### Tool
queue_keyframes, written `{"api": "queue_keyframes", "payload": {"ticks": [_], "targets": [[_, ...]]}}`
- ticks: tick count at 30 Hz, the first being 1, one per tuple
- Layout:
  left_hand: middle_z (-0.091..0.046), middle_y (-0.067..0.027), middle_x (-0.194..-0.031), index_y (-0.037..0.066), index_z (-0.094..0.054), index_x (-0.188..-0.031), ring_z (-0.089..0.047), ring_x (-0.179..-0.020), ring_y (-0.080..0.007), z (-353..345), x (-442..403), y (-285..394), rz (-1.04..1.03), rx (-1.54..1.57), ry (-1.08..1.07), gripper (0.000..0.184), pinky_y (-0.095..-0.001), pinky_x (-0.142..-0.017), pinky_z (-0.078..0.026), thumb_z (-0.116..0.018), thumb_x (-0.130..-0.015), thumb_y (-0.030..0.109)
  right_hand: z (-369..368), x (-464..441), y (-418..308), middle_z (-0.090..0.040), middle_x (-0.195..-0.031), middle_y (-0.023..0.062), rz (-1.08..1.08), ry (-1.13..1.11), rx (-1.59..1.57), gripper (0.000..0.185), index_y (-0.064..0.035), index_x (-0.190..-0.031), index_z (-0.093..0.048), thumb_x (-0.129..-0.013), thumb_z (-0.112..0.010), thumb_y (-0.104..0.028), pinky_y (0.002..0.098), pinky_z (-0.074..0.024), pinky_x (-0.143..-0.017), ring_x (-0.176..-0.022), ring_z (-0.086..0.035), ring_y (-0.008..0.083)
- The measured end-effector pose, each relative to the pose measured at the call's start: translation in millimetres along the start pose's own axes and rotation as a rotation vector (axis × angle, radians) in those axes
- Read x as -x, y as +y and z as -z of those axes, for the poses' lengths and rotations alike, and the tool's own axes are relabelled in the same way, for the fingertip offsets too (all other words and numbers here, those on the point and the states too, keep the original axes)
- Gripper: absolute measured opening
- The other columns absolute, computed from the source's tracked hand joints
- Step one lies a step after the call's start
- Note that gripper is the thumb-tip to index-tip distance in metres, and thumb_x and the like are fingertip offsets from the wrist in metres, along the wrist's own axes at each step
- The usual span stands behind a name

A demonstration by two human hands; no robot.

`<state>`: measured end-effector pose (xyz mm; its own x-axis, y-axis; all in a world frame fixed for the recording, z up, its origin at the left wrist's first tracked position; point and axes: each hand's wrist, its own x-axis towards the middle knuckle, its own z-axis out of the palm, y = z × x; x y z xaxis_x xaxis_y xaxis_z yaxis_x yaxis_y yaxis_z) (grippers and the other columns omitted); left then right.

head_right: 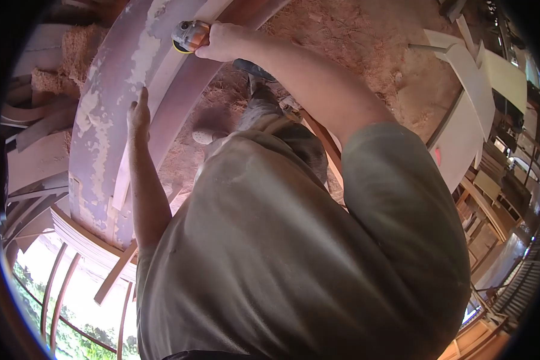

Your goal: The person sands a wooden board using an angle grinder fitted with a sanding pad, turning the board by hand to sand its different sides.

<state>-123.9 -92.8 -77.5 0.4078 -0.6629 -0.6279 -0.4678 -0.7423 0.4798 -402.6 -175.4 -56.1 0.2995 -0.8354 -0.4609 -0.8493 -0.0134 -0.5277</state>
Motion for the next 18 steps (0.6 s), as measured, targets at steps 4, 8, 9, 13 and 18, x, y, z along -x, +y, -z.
{"api": "queue_keyframes", "payload": {"ticks": [4,8,9,13,18], "targets": [[-0.016,-0.0281,-0.157,0.001,-0.035,-0.147,-0.010,-0.144,-0.0507,-40.8,-18.8,18.2,0.127,-0.467,-0.006,0.097,-0.0614,-0.113,-0.018,-0.035,-0.087,0.077,34.6,-15.5,31.4,-0.065,-0.106,0.0304,0.015,0.006,0.004,0.074,0.0142,-0.115,-0.053,-0.081,-0.066,-0.050,0.0421,-0.0510,-0.089,-0.102,-0.065,0.0396],[-0.007,-0.0310,-0.157,0.003,-0.038,-0.147,0.005,-0.142,-0.0555,-57.2,-21.6,26.5,0.243,-0.522,0.025,0.100,-0.0661,-0.112,-0.007,-0.026,-0.086,0.081,65.2,-33.1,65.3,-0.067,-0.102,0.0285,0.018,0.024,0.004,0.069,0.0116,-0.112,-0.057,-0.082,-0.065,-0.050,0.0419,-0.0522,-0.087,-0.097,-0.067,0.0383],[-0.008,-0.0313,-0.157,0.003,-0.037,-0.147,0.006,-0.143,-0.0544,-57.0,-24.4,25.6,0.229,-0.556,-0.007,0.100,-0.0659,-0.112,-0.005,-0.024,-0.086,0.081,71.3,-39.4,76.0,-0.067,-0.102,0.0285,0.014,0.029,-0.015,0.069,0.0116,-0.112,-0.057,-0.082,-0.065,-0.050,0.0419,-0.0522,-0.087,-0.097,-0.067,0.0383],[-0.013,-0.0325,-0.155,0.002,-0.036,-0.147,0.011,-0.144,-0.0500,-48.6,-33.8,15.6,0.203,-0.673,-0.137,0.099,-0.0650,-0.112,0.002,-0.018,-0.088,0.079,101.8,-61.6,108.3,-0.069,-0.091,0.0213,-0.031,0.098,0.020,0.053,0.0042,-0.105,-0.065,-0.080,-0.067,-0.042,0.0373,-0.0543,-0.078,-0.086,-0.069,0.0311],[0.002,-0.0329,-0.157,0.009,-0.036,-0.149,0.014,-0.140,-0.0575,-45.3,-41.7,11.4,0.319,-0.687,-0.177,0.094,-0.0686,-0.111,-0.001,-0.017,-0.088,0.079,158.9,-77.9,145.6,-0.066,-0.106,0.0296,-0.058,0.042,-0.002,0.055,0.0019,-0.108,-0.066,-0.080,-0.061,-0.045,0.0459,-0.0519,-0.086,-0.101,-0.065,0.0404]]}}
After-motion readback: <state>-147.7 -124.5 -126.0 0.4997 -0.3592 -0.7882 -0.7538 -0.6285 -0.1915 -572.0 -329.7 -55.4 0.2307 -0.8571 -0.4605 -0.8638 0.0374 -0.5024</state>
